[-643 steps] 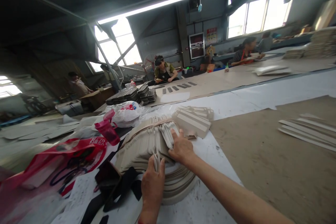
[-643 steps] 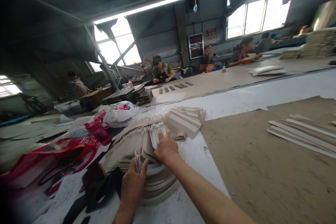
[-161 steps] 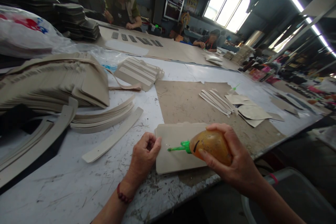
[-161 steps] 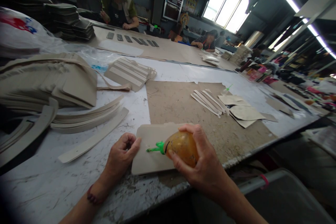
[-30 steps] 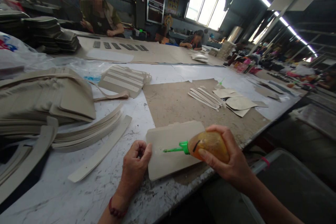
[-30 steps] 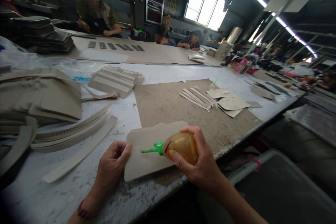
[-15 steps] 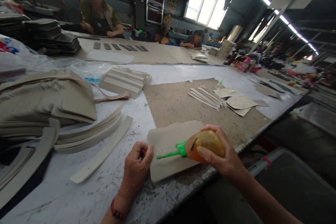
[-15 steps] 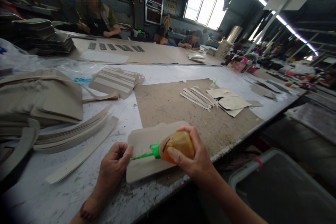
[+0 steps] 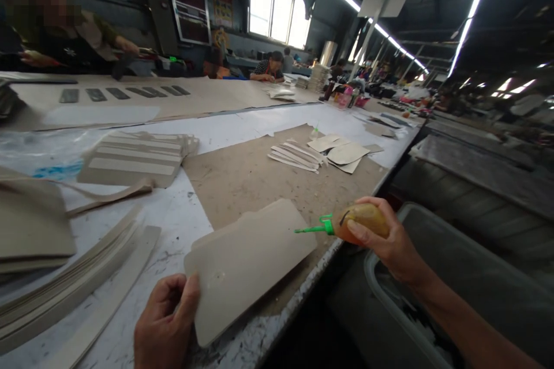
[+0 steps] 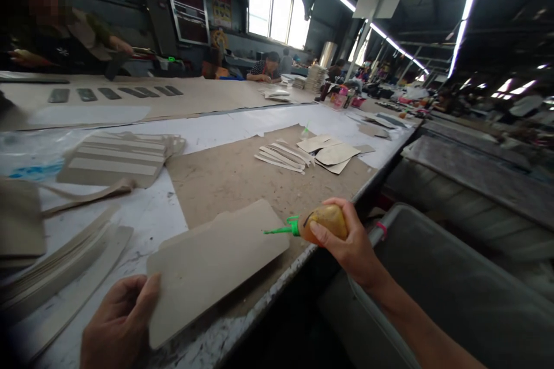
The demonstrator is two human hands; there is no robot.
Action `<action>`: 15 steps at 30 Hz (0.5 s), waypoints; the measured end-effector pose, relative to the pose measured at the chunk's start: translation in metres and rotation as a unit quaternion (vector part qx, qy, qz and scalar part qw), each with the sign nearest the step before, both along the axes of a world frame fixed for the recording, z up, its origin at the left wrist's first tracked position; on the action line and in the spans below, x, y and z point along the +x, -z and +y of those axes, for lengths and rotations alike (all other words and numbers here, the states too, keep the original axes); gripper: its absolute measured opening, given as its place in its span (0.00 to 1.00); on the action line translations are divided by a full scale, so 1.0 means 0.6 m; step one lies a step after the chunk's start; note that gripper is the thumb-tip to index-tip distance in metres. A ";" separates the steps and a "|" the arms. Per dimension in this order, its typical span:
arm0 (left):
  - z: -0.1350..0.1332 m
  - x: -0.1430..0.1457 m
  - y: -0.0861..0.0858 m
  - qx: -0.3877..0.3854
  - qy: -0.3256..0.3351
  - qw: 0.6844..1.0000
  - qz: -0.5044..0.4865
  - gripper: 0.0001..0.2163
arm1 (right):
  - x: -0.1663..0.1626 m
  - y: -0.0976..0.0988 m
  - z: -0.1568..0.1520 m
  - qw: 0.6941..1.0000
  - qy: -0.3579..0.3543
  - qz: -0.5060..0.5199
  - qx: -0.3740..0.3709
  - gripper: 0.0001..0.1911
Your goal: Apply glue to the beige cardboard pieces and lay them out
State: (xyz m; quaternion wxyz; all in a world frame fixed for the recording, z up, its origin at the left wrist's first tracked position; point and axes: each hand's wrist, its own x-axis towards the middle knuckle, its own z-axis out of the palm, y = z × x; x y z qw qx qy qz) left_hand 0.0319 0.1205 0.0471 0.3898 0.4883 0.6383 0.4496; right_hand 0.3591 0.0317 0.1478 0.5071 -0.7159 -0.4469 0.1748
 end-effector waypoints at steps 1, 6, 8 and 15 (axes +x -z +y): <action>-0.002 0.002 -0.005 -0.005 -0.005 1.000 0.004 0.17 | -0.003 0.001 0.002 1.000 -0.006 -0.014 -0.003 0.24; -0.005 0.006 -0.020 -0.011 -0.010 1.000 0.024 0.16 | -0.018 0.003 0.019 0.998 -0.037 -0.051 -0.012 0.24; -0.005 0.006 -0.021 -0.008 -0.009 0.999 0.037 0.15 | -0.019 0.002 0.023 0.997 -0.037 -0.071 -0.015 0.24; -0.005 0.012 -0.021 -0.009 -0.022 0.999 0.028 0.14 | -0.014 -0.006 0.027 0.990 -0.022 -0.135 -0.015 0.22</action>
